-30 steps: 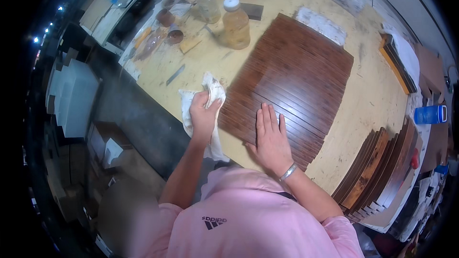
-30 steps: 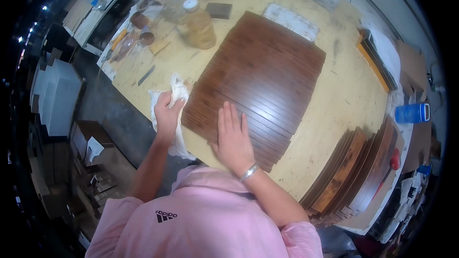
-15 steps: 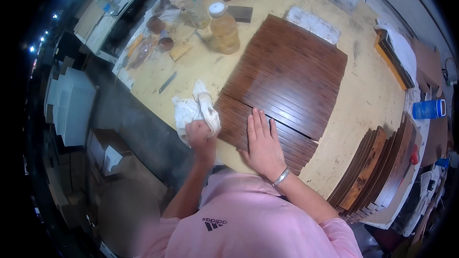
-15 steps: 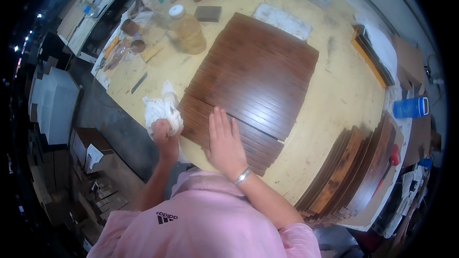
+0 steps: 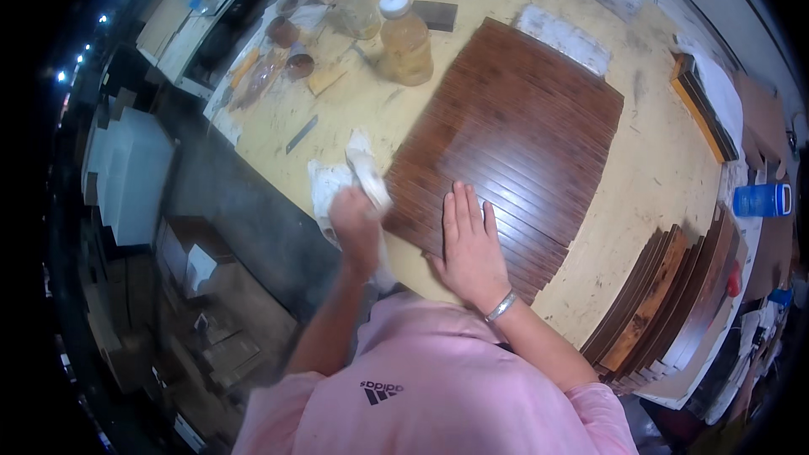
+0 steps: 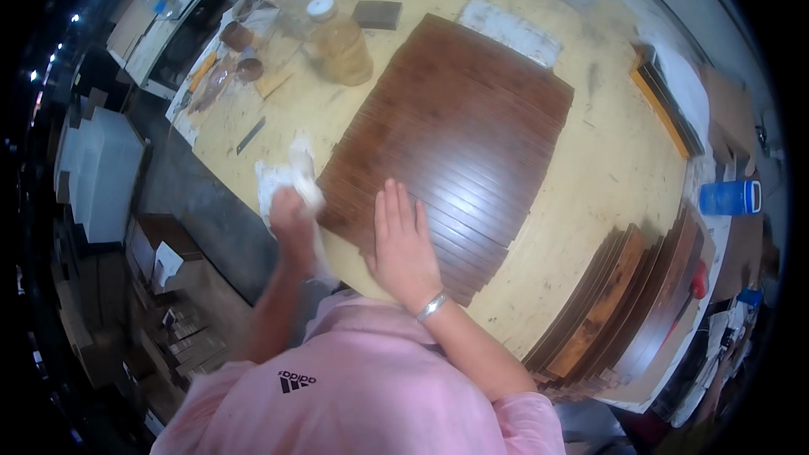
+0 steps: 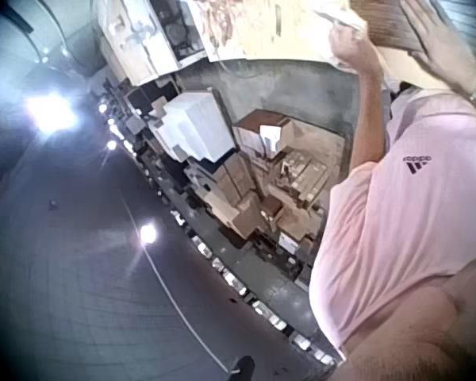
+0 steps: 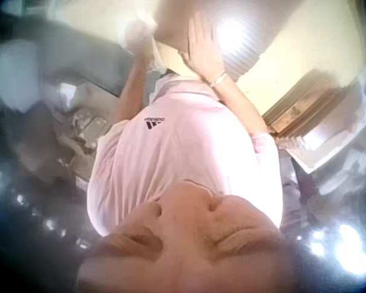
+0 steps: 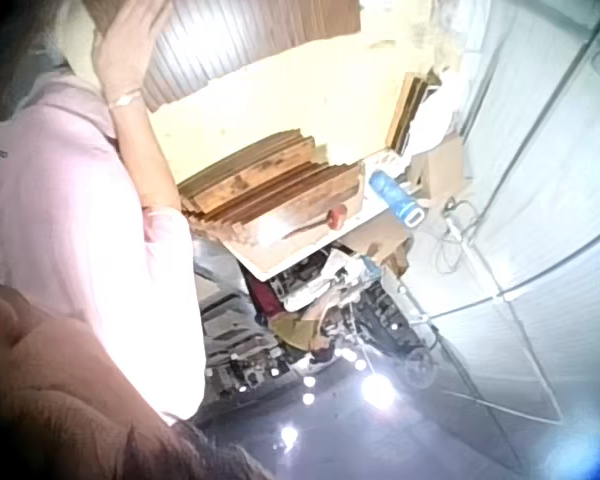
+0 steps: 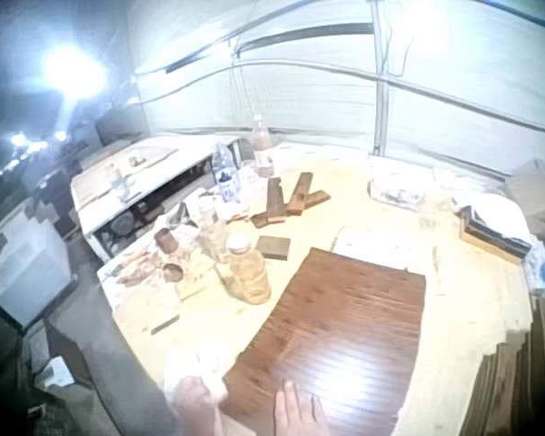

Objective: The person applies a liquid from a bottle to a cloth and uses it to wipe and polish the surface of a grooved wooden panel and the edge of a flat wooden plank.

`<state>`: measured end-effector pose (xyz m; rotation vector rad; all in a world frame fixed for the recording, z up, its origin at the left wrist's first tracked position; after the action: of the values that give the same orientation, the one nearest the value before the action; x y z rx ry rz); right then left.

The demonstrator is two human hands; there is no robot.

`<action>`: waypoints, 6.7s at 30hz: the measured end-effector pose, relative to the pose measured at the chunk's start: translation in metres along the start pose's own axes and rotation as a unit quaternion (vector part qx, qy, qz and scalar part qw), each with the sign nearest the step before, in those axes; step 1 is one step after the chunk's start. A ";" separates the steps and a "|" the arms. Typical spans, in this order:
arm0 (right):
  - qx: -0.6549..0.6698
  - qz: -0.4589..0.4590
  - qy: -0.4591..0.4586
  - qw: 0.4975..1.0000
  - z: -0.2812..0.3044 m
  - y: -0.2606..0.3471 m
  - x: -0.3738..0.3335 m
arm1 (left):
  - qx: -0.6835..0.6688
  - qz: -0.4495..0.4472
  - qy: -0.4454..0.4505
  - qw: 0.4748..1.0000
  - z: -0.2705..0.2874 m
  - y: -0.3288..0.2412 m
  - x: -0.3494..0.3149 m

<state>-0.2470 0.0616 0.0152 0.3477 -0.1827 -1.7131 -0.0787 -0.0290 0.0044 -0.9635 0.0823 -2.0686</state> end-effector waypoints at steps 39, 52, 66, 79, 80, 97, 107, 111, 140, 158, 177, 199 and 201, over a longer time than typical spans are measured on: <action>0.494 -0.031 0.113 0.862 0.011 0.067 0.082 | -0.739 0.388 -0.026 0.550 0.021 0.031 0.028; 0.488 -0.090 -0.192 0.847 0.052 -0.016 0.263 | -0.762 0.478 -0.117 0.420 0.003 0.086 0.042; 0.057 0.147 -0.111 0.981 0.092 0.091 0.240 | -0.719 0.470 -0.092 0.503 -0.024 0.124 0.041; -0.124 0.253 -0.166 0.945 0.096 0.112 0.211 | -0.720 0.475 -0.086 0.499 -0.036 0.103 0.046; -0.127 0.252 -0.169 0.944 0.098 0.111 0.212 | -0.720 0.471 -0.079 0.504 -0.036 0.101 0.047; 0.483 -0.029 -0.092 0.870 0.081 0.020 0.266 | -0.642 0.428 -0.008 0.636 0.019 0.091 0.035; 0.316 -0.045 -0.152 0.935 0.061 -0.005 0.217 | -0.198 -0.073 0.195 0.958 0.027 -0.018 0.022; 0.103 0.011 -0.088 0.991 0.071 0.016 0.111 | -0.149 -0.130 0.135 0.971 0.025 -0.001 0.020; 0.019 0.025 -0.007 0.999 0.010 -0.004 -0.008 | 0.137 -0.155 0.221 0.953 0.002 0.023 0.012; 0.043 0.027 -0.015 0.999 0.010 -0.006 -0.011 | 0.076 -0.174 0.240 0.952 -0.023 -0.034 0.013; 0.022 -0.016 -0.021 0.999 0.006 -0.012 -0.024 | 0.055 -0.178 0.278 0.943 -0.026 -0.069 0.013; 0.054 -0.017 -0.042 0.998 0.003 -0.005 -0.031 | 0.029 -0.265 0.241 0.933 -0.026 -0.062 -0.013; 0.084 -0.015 -0.051 0.995 0.004 -0.011 -0.029 | -0.063 -0.270 0.262 0.924 -0.029 -0.105 -0.016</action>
<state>-0.2546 0.0915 0.0190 0.3893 -0.4000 -1.7503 -0.1614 0.0434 0.0137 -0.5044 0.2555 -2.8257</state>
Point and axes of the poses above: each hand's wrist, its own x-axis towards the middle knuckle, its own z-axis out of the back of the hand, y = z × x, the point moved 10 cm from there along x, towards the middle knuckle, and after that the axes turned 11 degrees about -z, right-handed, at the moved point
